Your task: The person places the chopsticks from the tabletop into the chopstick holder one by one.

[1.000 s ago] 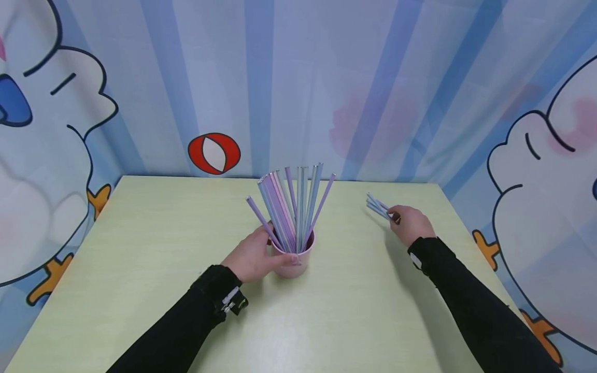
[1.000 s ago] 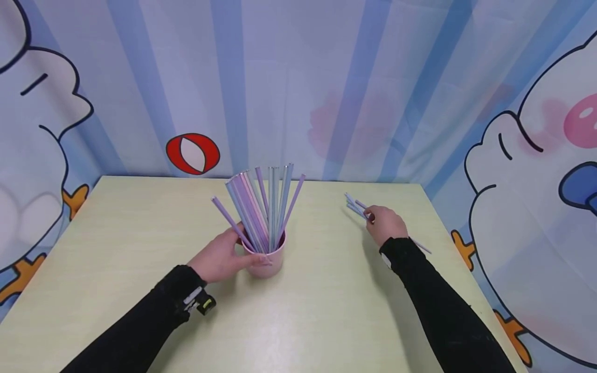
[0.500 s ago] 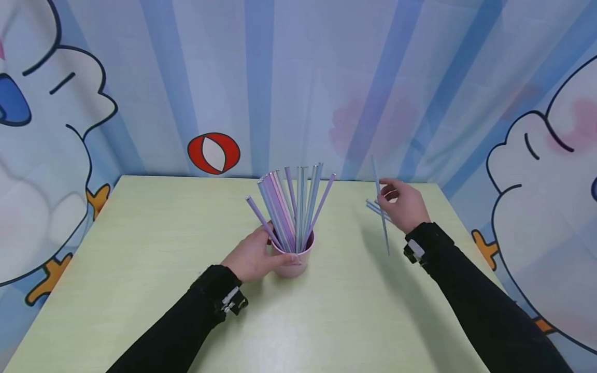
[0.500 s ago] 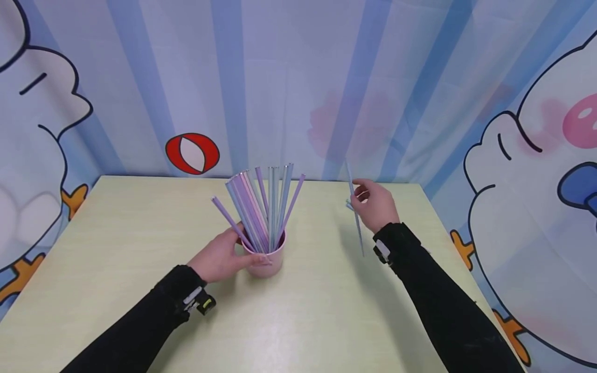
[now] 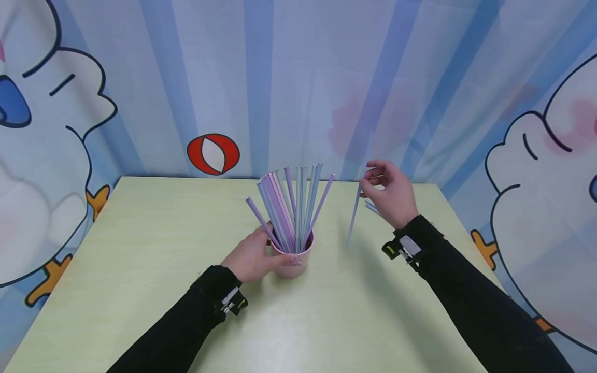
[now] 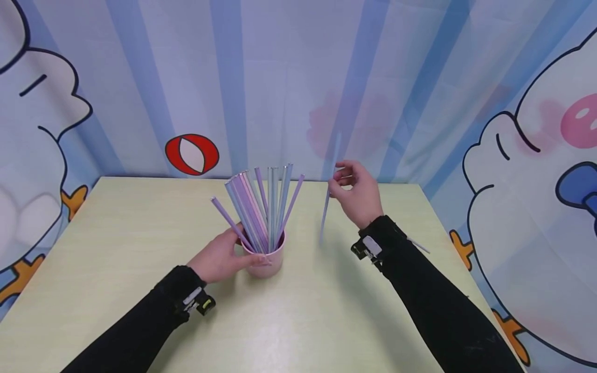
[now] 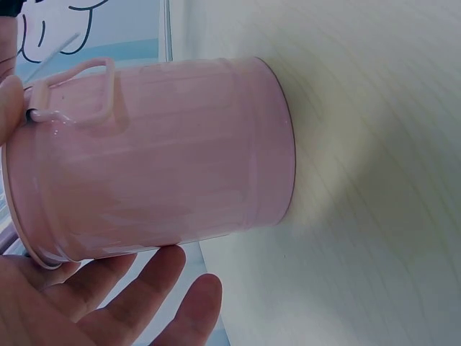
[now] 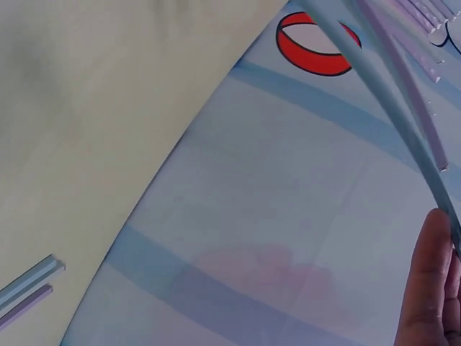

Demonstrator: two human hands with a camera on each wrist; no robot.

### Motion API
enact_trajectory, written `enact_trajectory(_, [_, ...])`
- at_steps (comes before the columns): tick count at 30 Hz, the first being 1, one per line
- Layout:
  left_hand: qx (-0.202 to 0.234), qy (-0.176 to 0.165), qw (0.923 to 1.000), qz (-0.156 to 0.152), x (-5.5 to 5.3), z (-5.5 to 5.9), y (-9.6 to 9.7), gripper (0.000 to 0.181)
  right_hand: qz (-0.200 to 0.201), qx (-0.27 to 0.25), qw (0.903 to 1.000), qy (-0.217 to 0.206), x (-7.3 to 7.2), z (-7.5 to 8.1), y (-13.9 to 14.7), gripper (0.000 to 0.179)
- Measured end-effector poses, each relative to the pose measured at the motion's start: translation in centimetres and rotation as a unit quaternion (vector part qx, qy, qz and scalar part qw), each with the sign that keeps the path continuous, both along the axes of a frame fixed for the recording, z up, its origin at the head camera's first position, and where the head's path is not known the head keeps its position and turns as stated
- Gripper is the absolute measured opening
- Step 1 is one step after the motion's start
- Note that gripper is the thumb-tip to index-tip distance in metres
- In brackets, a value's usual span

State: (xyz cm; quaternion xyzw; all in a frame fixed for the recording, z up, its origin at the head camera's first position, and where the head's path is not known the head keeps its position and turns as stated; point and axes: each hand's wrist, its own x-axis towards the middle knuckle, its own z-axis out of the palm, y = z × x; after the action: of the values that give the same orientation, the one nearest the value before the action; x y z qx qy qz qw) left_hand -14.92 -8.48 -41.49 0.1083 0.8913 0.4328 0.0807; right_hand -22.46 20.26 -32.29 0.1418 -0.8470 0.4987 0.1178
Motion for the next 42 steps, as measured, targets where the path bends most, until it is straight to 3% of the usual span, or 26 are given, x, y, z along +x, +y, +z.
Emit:
enact_trajectory(8, [0.003,0.007,1.0000,-0.005,-0.1,-0.1,0.0,0.091,0.025,-0.114,0.9931,-0.006,0.5,0.9,-2.1,0.038])
enact_trajectory(17, [0.002,0.002,1.0000,-0.003,0.0,0.0,0.0,0.092,0.039,-0.165,0.9855,0.002,0.5,0.6,-4.0,0.041])
enact_trajectory(26, [0.004,-0.001,1.0000,-0.006,0.0,0.1,0.0,0.091,0.046,-0.178,0.9828,-0.013,0.7,-0.5,-5.0,0.039])
enact_trajectory(42, [0.004,-0.002,1.0000,-0.008,0.0,0.1,0.1,0.090,0.034,-0.122,0.9904,-0.055,1.5,-3.4,-5.6,0.041])
